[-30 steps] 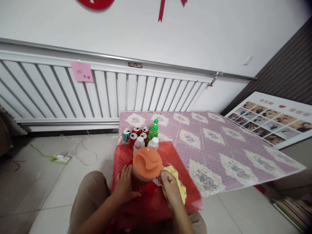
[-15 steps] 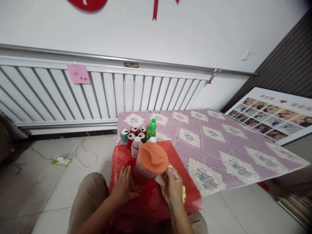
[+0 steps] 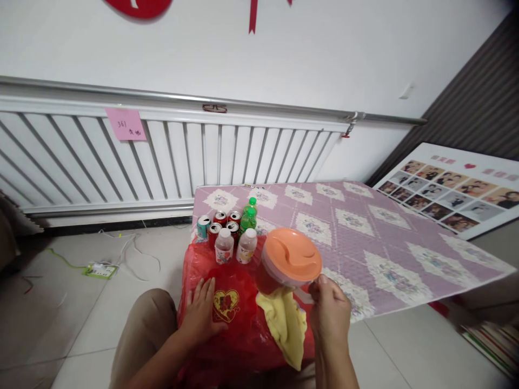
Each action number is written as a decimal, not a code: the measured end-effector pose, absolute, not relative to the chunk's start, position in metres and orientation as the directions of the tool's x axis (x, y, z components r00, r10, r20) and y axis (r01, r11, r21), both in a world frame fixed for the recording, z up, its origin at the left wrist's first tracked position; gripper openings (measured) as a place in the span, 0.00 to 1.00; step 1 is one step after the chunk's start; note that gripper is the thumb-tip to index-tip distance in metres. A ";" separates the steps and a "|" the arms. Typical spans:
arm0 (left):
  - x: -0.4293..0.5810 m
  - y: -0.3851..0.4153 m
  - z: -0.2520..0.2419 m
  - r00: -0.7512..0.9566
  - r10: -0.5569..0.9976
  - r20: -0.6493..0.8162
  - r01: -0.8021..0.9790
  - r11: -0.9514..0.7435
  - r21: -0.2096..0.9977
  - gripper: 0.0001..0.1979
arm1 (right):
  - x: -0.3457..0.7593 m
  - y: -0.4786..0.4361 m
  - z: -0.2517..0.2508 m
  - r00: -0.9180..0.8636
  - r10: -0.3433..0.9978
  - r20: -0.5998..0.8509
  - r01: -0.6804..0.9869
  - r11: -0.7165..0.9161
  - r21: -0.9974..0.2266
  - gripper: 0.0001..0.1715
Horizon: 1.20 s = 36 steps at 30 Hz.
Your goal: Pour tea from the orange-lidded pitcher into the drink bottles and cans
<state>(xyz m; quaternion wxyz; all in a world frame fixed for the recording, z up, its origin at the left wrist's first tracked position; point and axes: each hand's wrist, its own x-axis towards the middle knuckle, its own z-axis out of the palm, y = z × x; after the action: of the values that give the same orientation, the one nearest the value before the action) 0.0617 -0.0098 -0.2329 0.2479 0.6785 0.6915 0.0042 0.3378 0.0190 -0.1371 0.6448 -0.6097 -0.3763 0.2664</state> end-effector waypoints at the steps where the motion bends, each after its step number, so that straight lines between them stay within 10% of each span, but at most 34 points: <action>1: 0.062 -0.010 -0.233 0.044 0.941 -0.336 0.935 0.080 0.346 0.57 | 0.340 0.023 -0.137 0.592 0.788 0.170 0.150 0.100 -0.984 0.24; 22: 0.063 -0.009 -0.236 0.033 0.944 -0.328 0.927 0.094 0.364 0.56 | 0.326 0.086 -0.190 0.611 0.778 0.148 0.176 0.049 -0.983 0.24; 31: 0.094 0.047 -0.173 0.252 0.940 0.229 0.776 -0.338 0.532 0.33 | 0.334 0.085 -0.187 0.505 0.845 0.176 0.246 0.054 -0.968 0.23; 36: 0.123 0.115 -0.127 0.353 0.886 0.301 0.790 -0.455 0.411 0.26 | 0.335 0.083 -0.182 0.460 0.865 0.203 0.276 0.078 -0.958 0.24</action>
<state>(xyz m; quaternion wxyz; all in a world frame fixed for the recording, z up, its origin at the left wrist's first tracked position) 0.1234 0.1146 -0.1266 0.0976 0.8168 0.5128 0.2456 0.3350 0.0835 -0.1823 0.5777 -0.6294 -0.4530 0.2548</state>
